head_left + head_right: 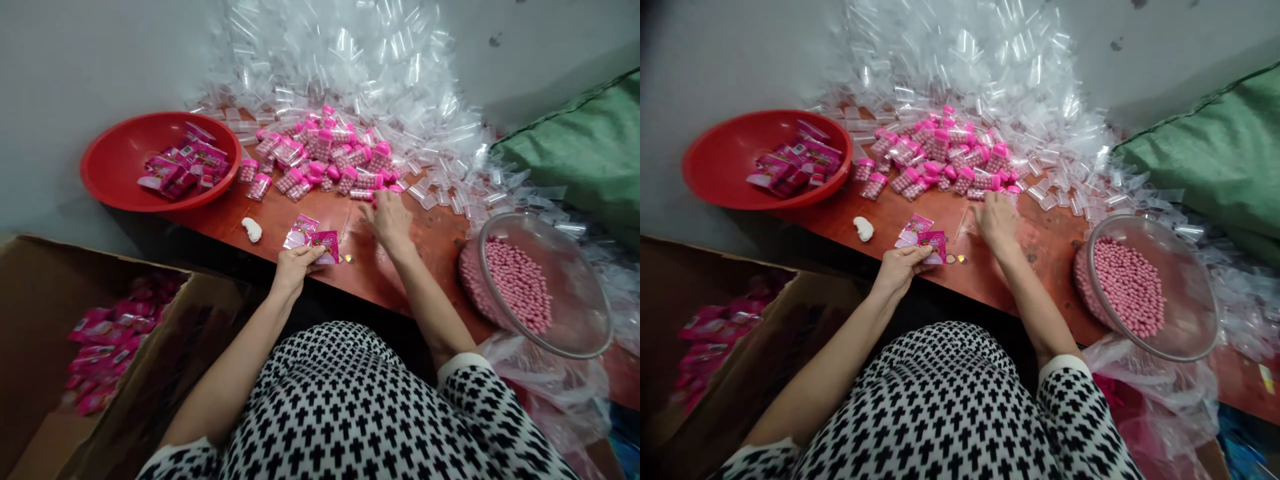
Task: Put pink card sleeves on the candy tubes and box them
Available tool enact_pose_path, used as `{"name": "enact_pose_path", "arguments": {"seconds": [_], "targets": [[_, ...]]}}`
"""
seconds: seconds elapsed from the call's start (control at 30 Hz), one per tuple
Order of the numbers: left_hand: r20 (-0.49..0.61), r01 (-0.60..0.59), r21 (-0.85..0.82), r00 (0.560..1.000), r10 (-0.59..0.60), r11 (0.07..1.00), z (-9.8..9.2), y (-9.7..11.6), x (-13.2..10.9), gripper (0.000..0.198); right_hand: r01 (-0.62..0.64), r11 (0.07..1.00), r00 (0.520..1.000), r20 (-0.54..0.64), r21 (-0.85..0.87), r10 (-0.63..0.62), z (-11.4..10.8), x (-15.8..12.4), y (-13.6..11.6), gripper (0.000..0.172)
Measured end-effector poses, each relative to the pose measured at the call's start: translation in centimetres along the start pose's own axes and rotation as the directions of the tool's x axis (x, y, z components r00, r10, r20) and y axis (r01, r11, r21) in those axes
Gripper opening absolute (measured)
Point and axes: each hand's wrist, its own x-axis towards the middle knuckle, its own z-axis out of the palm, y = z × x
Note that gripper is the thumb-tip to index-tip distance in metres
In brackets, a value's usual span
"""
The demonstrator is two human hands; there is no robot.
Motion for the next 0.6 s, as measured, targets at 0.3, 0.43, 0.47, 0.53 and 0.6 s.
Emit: {"name": "enact_pose_path", "arguments": {"seconds": [0.3,0.43,0.47,0.53,0.6], "targets": [[-0.104,0.055,-0.324,0.990,-0.094,0.944,0.6,0.6,-0.7,0.030,-0.119,0.965,0.990,0.051,-0.232,0.134,-1.5,0.5,4.2,0.027],[-0.134,0.063,-0.498,0.980,-0.149,0.865,1.1,1.0,-0.9,0.018,-0.155,0.846,0.986,0.130,0.510,0.102,-1.1,-4.8,2.0,0.030],[-0.134,0.068,-0.528,0.978,-0.162,0.847,1.3,1.0,-1.0,0.016,-0.213,0.719,0.971,0.224,0.662,0.081,-1.0,-6.5,1.0,0.032],[-0.129,0.074,-0.562,0.976,-0.176,0.824,1.5,1.0,-1.1,0.013,-0.316,0.526,0.939,0.340,0.790,0.054,-0.7,-9.4,-1.0,0.034],[-0.132,0.069,-0.583,0.975,-0.178,0.810,1.7,0.9,-1.1,0.012,-0.372,0.442,0.919,0.392,0.816,0.049,-0.3,-11.6,-2.7,0.034]]}}
